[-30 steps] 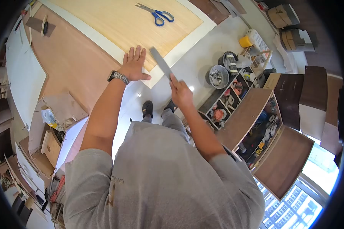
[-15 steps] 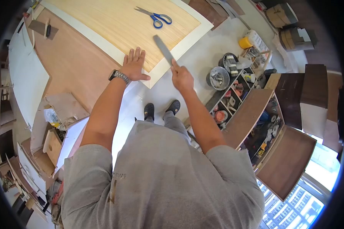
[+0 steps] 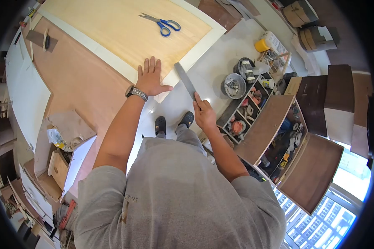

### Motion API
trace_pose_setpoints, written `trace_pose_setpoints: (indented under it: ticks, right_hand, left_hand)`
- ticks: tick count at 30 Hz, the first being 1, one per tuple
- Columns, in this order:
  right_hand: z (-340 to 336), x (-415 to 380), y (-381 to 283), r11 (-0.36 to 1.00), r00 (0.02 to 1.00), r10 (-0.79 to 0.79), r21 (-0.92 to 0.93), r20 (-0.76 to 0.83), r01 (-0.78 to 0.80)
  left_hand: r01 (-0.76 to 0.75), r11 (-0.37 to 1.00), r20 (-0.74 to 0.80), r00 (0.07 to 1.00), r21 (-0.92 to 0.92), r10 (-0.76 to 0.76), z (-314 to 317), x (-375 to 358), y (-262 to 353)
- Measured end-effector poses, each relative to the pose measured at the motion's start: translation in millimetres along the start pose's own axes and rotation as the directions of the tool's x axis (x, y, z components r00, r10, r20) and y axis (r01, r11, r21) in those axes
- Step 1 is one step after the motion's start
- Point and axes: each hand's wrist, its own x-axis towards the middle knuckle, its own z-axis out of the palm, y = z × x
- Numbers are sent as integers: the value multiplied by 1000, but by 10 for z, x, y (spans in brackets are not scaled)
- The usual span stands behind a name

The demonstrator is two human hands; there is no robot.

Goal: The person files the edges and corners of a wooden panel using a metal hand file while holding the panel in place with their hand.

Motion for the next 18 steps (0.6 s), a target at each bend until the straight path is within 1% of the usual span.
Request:
trace_pose_setpoints:
  ticks: [4,6,7,8,11,12,13,15,18]
  right_hand:
    - [51,111,0,990,997,-9,-140,81,20]
    - [158,568,-87,976,996,17,-219,92,3]
    - [182,904,-180,974,996,-3,-224,84,22]
    - [180,1076,-238,972,997,-20,-230,75,37]
    - [173,1178,-213,972,997,-45,-227,62,58]
    - [122,1070,-181,976,996,-42,-210,78,58]
    - [53,780,-114,979,994,-34,-194,105,54]
    - [-30,283,74,995,996,-42,-84,77,48]
    - [-23,171,161,991,997,-2,-134,73,11]
  left_hand:
    - [-5,1000,41,999,-22,6,11,35,7]
    - [-6,1000,25,1000,5,6,55,70,-26]
    - [-10,1000,18,1000,19,10,89,75,-20]
    - [-8,1000,36,999,15,7,141,48,-12]
    - [-19,1000,40,999,21,19,41,136,-37]
    - [-18,1000,44,999,9,18,26,91,-25]
    - [-14,1000,59,998,-9,14,35,67,-30]
    - [-17,1000,36,999,-9,18,18,102,-57]
    - [-28,999,52,998,-27,29,106,75,-43]
